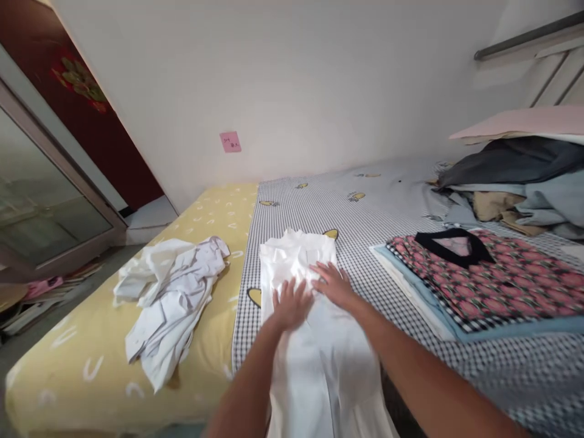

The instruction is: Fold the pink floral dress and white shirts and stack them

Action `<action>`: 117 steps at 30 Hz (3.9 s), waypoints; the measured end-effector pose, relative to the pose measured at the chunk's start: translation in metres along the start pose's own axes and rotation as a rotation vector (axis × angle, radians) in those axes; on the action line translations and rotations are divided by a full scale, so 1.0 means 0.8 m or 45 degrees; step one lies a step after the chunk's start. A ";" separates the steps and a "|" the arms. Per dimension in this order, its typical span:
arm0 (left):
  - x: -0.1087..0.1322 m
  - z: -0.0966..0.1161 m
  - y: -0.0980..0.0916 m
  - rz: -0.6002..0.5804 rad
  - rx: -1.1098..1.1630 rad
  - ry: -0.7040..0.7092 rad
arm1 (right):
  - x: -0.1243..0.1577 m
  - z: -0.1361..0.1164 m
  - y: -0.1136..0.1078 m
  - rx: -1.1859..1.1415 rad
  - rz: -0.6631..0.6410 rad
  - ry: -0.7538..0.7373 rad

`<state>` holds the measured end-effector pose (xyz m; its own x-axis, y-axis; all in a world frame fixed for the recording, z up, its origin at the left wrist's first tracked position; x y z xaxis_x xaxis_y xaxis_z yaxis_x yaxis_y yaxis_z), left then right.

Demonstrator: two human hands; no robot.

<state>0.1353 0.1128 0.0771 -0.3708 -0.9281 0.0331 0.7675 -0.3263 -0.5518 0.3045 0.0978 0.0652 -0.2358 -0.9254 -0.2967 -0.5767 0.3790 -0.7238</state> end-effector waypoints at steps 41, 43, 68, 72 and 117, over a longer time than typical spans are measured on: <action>0.296 -0.042 -0.022 0.340 -1.401 1.425 | 0.382 -0.050 -0.056 0.528 -0.070 -0.893; 0.336 -0.030 -0.012 0.169 -1.371 1.569 | 0.386 -0.061 -0.058 0.479 -0.121 -0.993; 0.411 -0.072 -0.075 0.568 -0.860 0.682 | 0.388 0.001 -0.064 -0.505 -0.261 -0.232; 0.411 -0.032 -0.074 0.559 -0.838 0.790 | 0.391 0.004 -0.073 -0.523 -0.183 -0.122; 0.425 0.030 -0.044 0.288 -0.756 0.907 | 0.415 -0.030 -0.073 -0.300 -0.916 -0.269</action>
<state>-0.0053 -0.1959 0.1276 -0.6280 -0.5668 -0.5333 0.5420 0.1733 -0.8223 0.2416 -0.2316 0.0241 0.3986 -0.9148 0.0653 -0.6874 -0.3452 -0.6390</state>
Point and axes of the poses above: each hand's wrist, its own x-axis away from the middle knuckle, its own y-axis out of the palm, z = x × y, the point moved 9 cm from there along -x, towards the middle knuckle, and after that the axes turned 5 degrees about -y, right-handed, at the moved point
